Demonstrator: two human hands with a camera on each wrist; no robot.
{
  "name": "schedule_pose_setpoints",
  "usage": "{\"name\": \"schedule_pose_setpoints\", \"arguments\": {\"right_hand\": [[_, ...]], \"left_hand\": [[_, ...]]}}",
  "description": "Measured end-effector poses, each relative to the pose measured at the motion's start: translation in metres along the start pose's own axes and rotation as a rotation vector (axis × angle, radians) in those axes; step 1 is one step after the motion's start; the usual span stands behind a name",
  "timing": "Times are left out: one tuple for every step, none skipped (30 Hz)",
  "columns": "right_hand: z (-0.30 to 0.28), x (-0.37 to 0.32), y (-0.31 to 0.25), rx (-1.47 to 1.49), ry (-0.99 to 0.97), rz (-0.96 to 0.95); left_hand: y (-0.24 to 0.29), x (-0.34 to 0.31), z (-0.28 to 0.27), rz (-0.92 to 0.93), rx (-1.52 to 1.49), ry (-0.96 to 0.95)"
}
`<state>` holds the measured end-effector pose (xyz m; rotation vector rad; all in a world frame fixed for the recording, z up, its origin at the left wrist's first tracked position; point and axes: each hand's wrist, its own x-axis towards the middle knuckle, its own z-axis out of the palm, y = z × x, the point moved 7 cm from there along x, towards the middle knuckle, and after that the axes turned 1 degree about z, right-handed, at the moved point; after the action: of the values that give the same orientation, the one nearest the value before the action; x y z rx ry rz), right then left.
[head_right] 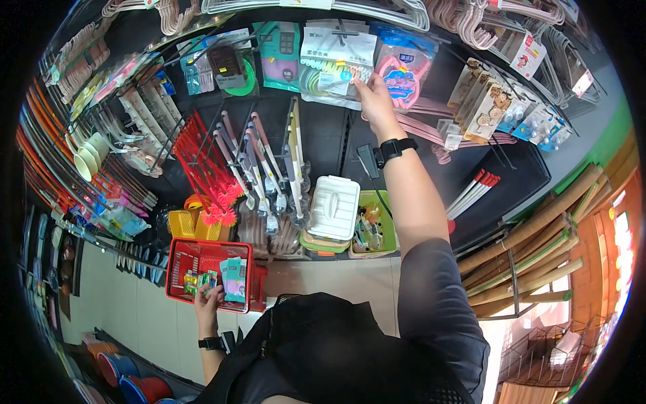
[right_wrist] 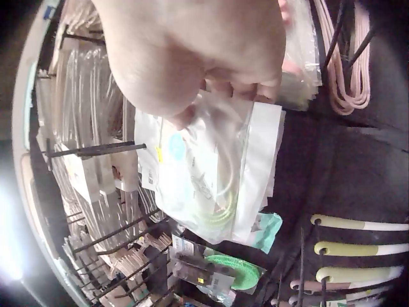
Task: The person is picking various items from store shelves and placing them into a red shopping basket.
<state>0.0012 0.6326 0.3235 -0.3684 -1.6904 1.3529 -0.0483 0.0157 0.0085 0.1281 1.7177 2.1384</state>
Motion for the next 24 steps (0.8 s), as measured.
{"name": "schedule_pose_setpoints", "arguments": {"right_hand": [[0.003,0.001,0.000,0.001,-0.005,0.000],[0.004,0.003,0.002,0.011,0.027,0.014],[0.004,0.004,0.003,0.021,0.059,0.029],[0.007,0.006,0.004,0.022,0.056,0.029],[0.007,0.009,0.005,0.031,0.071,0.003],[0.007,0.013,0.006,0.040,0.089,-0.023],[0.007,0.019,0.012,0.039,0.092,-0.023],[0.007,0.025,0.018,0.067,0.087,-0.025],[0.007,0.027,0.019,0.095,0.080,-0.025],[0.005,0.029,0.019,0.091,0.084,-0.024],[0.003,0.030,0.020,0.041,0.080,-0.019],[0.003,0.030,0.019,-0.009,0.075,-0.014],[0.003,0.029,0.017,-0.035,0.094,-0.004],[0.003,0.028,0.016,-0.035,0.093,-0.002],[0.002,0.028,0.017,-0.052,0.088,0.021],[0.002,0.028,0.019,-0.069,0.084,0.043],[0.002,0.026,0.020,-0.070,0.081,0.045],[0.002,0.022,0.020,-0.033,0.092,0.057],[0.002,0.018,0.021,0.005,0.104,0.069],[0.002,0.012,0.020,0.004,0.102,0.071],[0.004,0.001,0.011,-0.017,0.116,0.088],[0.004,-0.009,0.007,-0.038,0.130,0.106],[0.004,-0.014,0.009,-0.039,0.130,0.109],[0.005,-0.019,0.009,-0.048,0.111,0.091]], "left_hand": [[0.001,-0.002,0.000,0.000,-0.002,0.004],[0.002,-0.003,-0.001,-0.007,0.006,0.025],[0.003,-0.005,-0.002,-0.014,0.014,0.044],[0.004,-0.006,-0.002,-0.014,0.013,0.047],[0.005,-0.008,-0.002,-0.012,0.018,0.049],[0.006,-0.008,-0.002,-0.010,0.024,0.048],[0.005,-0.008,-0.003,-0.010,0.025,0.045],[0.003,-0.008,-0.005,-0.008,0.022,0.038],[0.002,-0.009,-0.006,-0.006,0.018,0.032],[0.001,-0.009,-0.006,-0.009,0.019,0.027],[0.000,-0.010,-0.006,-0.016,0.017,0.024],[-0.001,-0.011,-0.006,-0.024,0.014,0.022],[-0.001,-0.012,-0.006,-0.026,0.014,0.022],[0.000,-0.013,-0.005,-0.024,0.025,0.029],[0.000,-0.014,-0.005,-0.023,0.036,0.036],[-0.001,-0.014,-0.006,-0.024,0.035,0.038],[-0.002,-0.014,-0.006,-0.030,0.025,0.035],[-0.003,-0.014,-0.007,-0.035,0.015,0.031],[-0.005,-0.013,-0.009,-0.037,0.015,0.033],[-0.008,-0.013,-0.010,-0.037,0.011,0.020],[-0.010,-0.013,-0.011,-0.037,0.008,0.006],[-0.013,-0.012,-0.012,-0.040,0.009,0.008],[-0.016,-0.012,-0.013,-0.047,0.023,0.005],[-0.018,-0.013,-0.014,-0.055,0.038,0.002]]}}
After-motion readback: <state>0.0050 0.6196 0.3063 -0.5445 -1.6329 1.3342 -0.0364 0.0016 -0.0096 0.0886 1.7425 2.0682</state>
